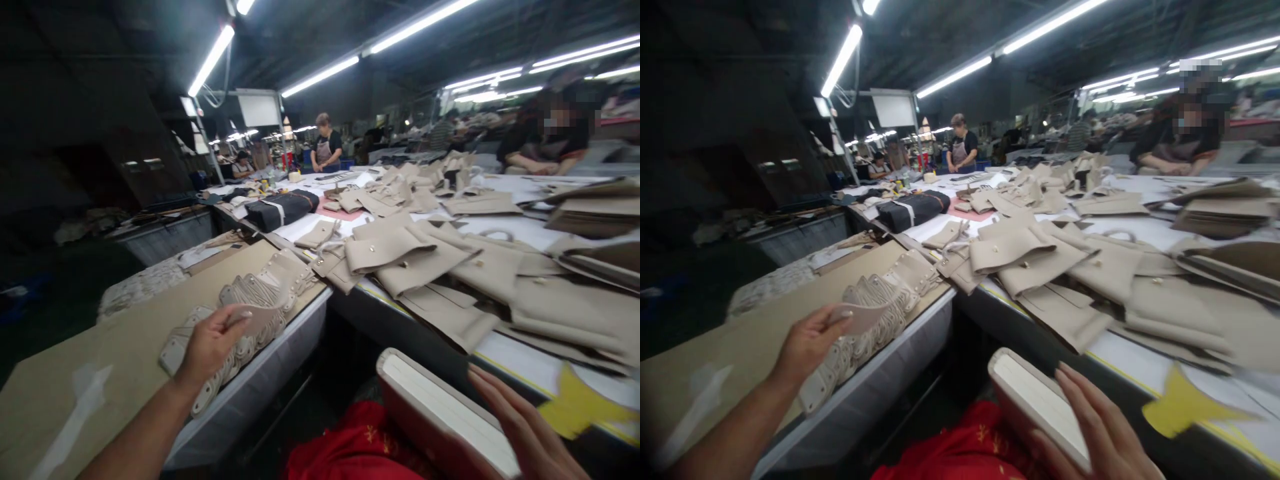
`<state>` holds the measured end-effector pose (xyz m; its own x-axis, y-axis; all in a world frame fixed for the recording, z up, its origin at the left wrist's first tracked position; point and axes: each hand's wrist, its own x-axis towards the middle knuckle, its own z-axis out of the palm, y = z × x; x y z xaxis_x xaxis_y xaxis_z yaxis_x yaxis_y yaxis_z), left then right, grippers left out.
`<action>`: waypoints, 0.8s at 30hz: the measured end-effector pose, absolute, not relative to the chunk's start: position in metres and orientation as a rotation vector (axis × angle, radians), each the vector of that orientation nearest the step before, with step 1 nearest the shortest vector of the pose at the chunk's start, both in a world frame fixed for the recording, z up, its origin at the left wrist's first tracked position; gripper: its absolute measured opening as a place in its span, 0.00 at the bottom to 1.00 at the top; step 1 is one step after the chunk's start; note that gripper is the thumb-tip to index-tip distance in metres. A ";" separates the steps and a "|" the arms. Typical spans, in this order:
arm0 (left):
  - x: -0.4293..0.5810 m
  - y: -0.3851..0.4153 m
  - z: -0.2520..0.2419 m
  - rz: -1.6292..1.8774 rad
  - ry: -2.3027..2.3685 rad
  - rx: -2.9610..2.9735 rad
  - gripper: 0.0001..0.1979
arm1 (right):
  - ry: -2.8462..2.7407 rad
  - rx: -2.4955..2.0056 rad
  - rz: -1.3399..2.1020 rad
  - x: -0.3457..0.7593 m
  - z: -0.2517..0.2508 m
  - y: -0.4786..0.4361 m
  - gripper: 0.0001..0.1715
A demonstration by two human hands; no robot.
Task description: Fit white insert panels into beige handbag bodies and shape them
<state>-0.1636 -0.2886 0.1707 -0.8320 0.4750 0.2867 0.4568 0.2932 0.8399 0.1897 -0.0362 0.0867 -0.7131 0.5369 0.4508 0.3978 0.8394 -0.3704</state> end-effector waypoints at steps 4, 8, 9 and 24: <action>-0.072 -0.215 0.121 1.545 1.792 0.938 0.12 | -2.619 -0.573 0.615 0.193 0.118 -0.074 0.49; -0.036 -0.179 0.084 1.537 1.553 0.591 0.16 | -2.680 -0.893 1.320 0.232 0.100 -0.072 0.12; -0.032 -0.171 0.077 1.498 1.540 0.522 0.18 | -2.586 -1.010 1.411 0.245 0.091 -0.071 0.10; -0.019 -0.081 0.027 1.094 1.842 0.713 0.24 | -1.565 -1.558 1.733 0.295 0.028 -0.015 0.15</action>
